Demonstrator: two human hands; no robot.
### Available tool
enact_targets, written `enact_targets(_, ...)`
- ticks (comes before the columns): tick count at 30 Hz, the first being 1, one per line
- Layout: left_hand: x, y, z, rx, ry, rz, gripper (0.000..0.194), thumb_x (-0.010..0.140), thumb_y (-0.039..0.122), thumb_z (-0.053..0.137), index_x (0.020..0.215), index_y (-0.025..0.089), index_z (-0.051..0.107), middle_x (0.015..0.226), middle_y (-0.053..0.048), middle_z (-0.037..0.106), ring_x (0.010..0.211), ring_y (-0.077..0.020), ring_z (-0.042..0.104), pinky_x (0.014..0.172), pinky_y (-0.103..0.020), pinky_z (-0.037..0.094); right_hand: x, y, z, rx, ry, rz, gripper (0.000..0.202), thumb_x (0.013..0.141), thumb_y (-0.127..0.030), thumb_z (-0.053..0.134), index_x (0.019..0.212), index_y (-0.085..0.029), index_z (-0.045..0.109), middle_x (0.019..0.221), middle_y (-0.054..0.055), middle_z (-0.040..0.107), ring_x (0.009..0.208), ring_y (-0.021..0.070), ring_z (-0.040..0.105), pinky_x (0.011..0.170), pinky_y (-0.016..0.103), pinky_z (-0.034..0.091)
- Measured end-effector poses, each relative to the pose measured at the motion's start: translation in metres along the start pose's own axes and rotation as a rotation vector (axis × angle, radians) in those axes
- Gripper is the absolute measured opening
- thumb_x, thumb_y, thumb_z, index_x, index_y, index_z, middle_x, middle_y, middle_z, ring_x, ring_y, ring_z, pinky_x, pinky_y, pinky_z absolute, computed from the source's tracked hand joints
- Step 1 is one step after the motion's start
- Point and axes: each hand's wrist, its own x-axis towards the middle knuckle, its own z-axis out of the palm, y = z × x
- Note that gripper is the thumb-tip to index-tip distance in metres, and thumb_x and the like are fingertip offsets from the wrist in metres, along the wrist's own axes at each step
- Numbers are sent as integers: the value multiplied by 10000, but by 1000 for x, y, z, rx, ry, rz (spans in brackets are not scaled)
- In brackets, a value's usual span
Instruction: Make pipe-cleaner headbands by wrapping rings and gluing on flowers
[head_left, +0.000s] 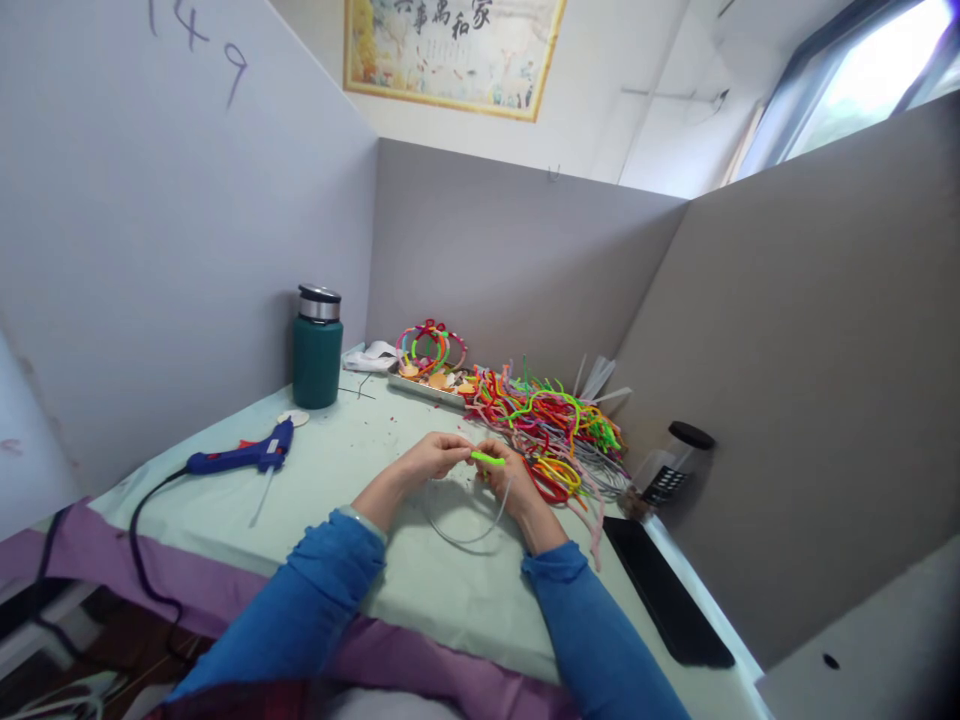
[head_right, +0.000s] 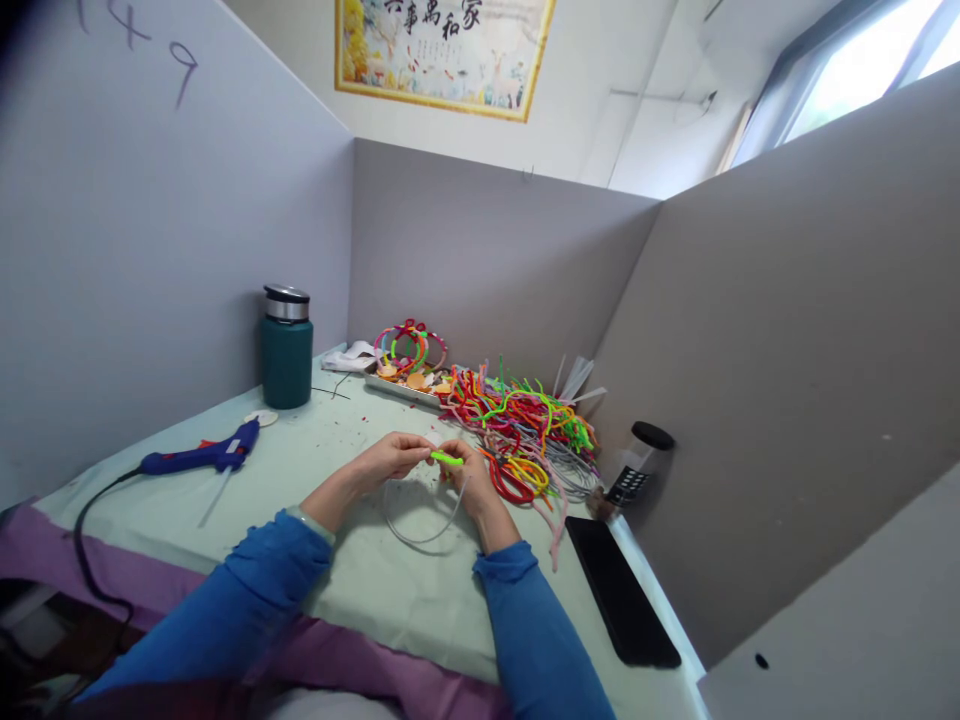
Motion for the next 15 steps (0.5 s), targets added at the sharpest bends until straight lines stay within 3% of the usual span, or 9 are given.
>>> enact_targets(2, 0, -1, 0, -6, -28, -4, 368, 678, 445, 679, 802, 104, 621, 438, 97, 304, 381, -29, 173, 407, -226, 92, 1, -1, -2, 8, -3, -5, 237, 594, -310, 759, 726, -186, 607, 616, -28, 563, 500, 87, 448, 479, 219, 355)
enact_targets(7, -3, 3, 0, -69, -40, -29, 409, 642, 403, 719, 914, 125, 592, 674, 13, 573, 389, -7, 225, 397, -217, 88, 3, -2, -4, 22, 72, -27, 226, 583, -336, 750, 696, -185, 624, 596, -28, 555, 483, 85, 440, 466, 224, 343)
enact_targets(15, -9, 8, 1, -22, -124, -167, 360, 664, 441, 688, 810, 122, 604, 651, 3, 580, 375, -10, 198, 390, -224, 75, 1, -2, -6, -74, 58, -95, 206, 605, -347, 732, 712, -188, 654, 612, -19, 570, 505, 99, 455, 492, 236, 345)
